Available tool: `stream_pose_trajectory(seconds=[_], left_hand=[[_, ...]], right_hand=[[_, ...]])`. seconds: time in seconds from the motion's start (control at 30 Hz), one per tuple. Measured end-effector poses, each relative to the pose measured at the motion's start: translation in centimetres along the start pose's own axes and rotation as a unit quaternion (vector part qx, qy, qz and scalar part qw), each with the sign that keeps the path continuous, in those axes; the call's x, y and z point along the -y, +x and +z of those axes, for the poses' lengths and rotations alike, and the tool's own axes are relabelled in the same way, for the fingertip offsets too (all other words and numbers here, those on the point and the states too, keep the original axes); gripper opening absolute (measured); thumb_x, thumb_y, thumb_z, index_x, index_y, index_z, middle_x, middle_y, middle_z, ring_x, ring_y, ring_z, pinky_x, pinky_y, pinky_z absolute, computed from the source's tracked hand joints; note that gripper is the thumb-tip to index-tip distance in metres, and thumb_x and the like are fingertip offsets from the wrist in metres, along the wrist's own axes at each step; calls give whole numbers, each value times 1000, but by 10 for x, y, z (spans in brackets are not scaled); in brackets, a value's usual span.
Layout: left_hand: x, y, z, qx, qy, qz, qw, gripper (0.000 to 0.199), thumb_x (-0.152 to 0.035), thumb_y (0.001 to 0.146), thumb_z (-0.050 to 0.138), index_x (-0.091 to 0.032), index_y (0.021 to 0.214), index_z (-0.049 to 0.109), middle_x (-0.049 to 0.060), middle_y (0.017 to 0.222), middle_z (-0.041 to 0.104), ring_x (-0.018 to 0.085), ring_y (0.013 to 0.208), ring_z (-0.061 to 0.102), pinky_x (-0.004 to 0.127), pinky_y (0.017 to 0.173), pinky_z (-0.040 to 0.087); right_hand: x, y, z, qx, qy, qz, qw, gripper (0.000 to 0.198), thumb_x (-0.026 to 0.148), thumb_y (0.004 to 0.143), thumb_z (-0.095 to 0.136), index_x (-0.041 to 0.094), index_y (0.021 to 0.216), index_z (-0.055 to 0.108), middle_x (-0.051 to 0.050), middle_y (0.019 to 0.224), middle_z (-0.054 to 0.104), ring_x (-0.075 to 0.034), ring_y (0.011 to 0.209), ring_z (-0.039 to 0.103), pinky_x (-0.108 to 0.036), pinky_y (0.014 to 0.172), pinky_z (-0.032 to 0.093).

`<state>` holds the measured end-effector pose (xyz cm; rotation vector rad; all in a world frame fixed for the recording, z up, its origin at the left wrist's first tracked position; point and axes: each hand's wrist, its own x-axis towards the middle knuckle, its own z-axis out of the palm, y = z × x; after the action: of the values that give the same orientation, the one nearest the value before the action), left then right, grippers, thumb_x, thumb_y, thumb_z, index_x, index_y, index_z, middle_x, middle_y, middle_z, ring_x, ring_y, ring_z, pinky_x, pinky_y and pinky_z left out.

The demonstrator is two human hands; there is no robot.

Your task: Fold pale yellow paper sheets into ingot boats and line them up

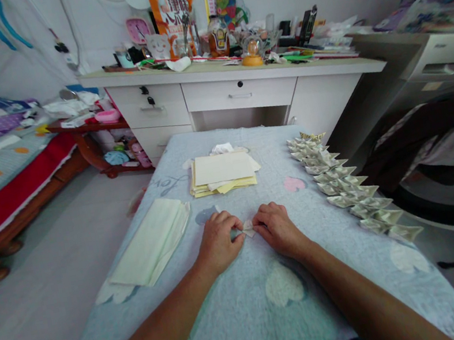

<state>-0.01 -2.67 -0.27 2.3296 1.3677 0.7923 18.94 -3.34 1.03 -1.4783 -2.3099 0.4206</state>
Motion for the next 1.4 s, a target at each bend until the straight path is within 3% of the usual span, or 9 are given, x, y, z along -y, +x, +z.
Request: stream_pose_trajectory(seconds=[0.17, 0.37, 0.57, 0.97, 1.27, 1.4], left_hand=[[-2, -1, 0, -9, -4, 1, 1000, 14, -15, 69, 68, -20, 80, 60, 1, 84, 59, 20, 86, 53, 34, 78, 41], [-4, 2, -1, 14, -8, 4, 1000, 3, -17, 77, 63, -20, 77, 64, 2, 83, 60, 20, 85, 52, 33, 77, 40], [-4, 3, -4, 28, 3, 21, 999, 9, -18, 82, 58, -20, 76, 65, 3, 81, 60, 19, 83, 52, 33, 76, 39], [-7, 9, -3, 46, 28, 4, 999, 11, -15, 79, 56, -20, 71, 61, 1, 78, 61, 20, 84, 52, 35, 76, 35], [-4, 9, -3, 48, 6, 4, 999, 11, -16, 78, 57, -20, 70, 63, 2, 77, 61, 20, 83, 51, 34, 77, 36], [-4, 9, -3, 49, 4, 3, 999, 10, -17, 78, 57, -20, 71, 63, 1, 77, 61, 19, 82, 51, 33, 77, 36]], right_hand=[[-1, 0, 1, -1, -4, -3, 1000, 6, 18, 86, 60, 19, 81, 64, -3, 86, 58, -19, 87, 45, -32, 75, 27], [1, 0, -1, 3, -9, 2, 1000, 6, 18, 86, 61, 19, 81, 65, -3, 86, 59, -19, 87, 46, -32, 76, 27], [1, 1, 0, 8, -12, 6, 1000, 6, 19, 86, 61, 19, 81, 65, -3, 86, 59, -19, 87, 46, -32, 76, 27], [-1, -1, -1, -5, 25, 4, 1000, 9, 17, 86, 57, 19, 82, 65, -4, 84, 58, -19, 86, 47, -32, 77, 29], [-6, -5, -2, -29, 61, 19, 998, 15, 8, 73, 58, 19, 84, 59, -3, 86, 55, -19, 86, 47, -31, 78, 31], [-6, -5, 0, -20, 48, 13, 999, 13, 12, 74, 60, 19, 84, 60, -3, 87, 55, -20, 88, 47, -32, 79, 30]])
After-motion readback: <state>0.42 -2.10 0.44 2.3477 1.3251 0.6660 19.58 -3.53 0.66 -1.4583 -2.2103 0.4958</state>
